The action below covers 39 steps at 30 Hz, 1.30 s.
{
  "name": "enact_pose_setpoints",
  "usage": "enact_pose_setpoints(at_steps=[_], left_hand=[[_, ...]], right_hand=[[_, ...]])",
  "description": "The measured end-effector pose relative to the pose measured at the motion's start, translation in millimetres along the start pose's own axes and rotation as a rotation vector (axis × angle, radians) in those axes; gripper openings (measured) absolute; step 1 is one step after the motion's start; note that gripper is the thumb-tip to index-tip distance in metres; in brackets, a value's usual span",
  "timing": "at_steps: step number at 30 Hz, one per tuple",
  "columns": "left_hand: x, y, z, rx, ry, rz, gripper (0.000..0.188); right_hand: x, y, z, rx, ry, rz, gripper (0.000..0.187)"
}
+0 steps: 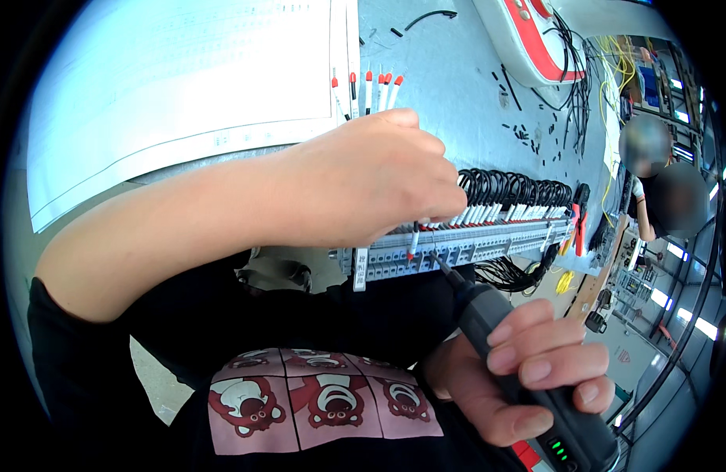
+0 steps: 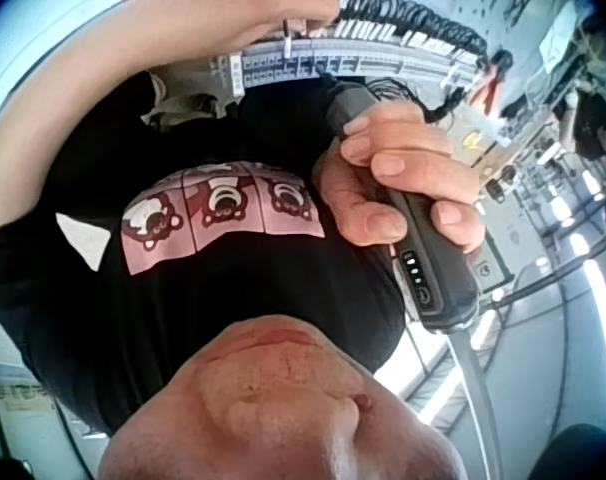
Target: The person uses a screwdriver to tighten screws on a DIN rail terminal block, securing multiple black wires with red ferrules. The person works sequentially along the block, inserting wires and tightening each connection.
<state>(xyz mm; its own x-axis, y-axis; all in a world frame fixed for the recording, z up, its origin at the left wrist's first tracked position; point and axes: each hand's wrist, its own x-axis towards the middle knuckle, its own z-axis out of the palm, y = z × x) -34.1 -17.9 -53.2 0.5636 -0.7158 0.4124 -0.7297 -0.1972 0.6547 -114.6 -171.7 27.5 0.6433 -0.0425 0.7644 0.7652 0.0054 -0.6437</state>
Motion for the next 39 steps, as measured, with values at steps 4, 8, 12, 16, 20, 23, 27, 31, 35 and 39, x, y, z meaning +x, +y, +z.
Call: enact_pose_setpoints(at_steps=[4,8,12,16,20,23,27,31,35,39], left_hand=[[2,2,-1,-0.008,0.027,0.017,0.01],[2,4,-2,0.028,-0.002,-0.014,0.012],[4,7,-3,0.027,0.03,-0.007,0.013],[2,7,-5,0.038,0.022,0.003,0.013],[2,4,-3,-0.003,0.02,0.017,0.013],[0,4,-5,-0.009,0.006,0.007,0.013],[1,1,-4,-0.006,-0.003,0.005,0.014],[1,0,-5,0.013,-0.013,0.008,0.013],[5,-1,-4,0.013,-0.025,0.017,0.01],[0,0,6,0.092,0.031,0.008,0.007]], right_hand=[[0,6,-2,0.014,-0.016,-0.018,0.038],[2,7,-8,-0.016,-0.032,-0.016,0.039],[9,6,-15,-0.009,-0.054,0.026,0.04],[8,4,-13,-0.012,-0.044,0.051,0.04],[4,-1,-14,0.093,-0.004,0.072,0.046],[3,3,-11,0.024,0.001,0.014,0.041],[4,2,-8,0.053,0.01,0.012,0.043],[3,0,-6,0.082,0.038,-0.005,0.044],[5,-3,-19,0.098,-0.079,0.004,0.041],[3,1,-22,0.157,-0.1,0.037,0.039]])
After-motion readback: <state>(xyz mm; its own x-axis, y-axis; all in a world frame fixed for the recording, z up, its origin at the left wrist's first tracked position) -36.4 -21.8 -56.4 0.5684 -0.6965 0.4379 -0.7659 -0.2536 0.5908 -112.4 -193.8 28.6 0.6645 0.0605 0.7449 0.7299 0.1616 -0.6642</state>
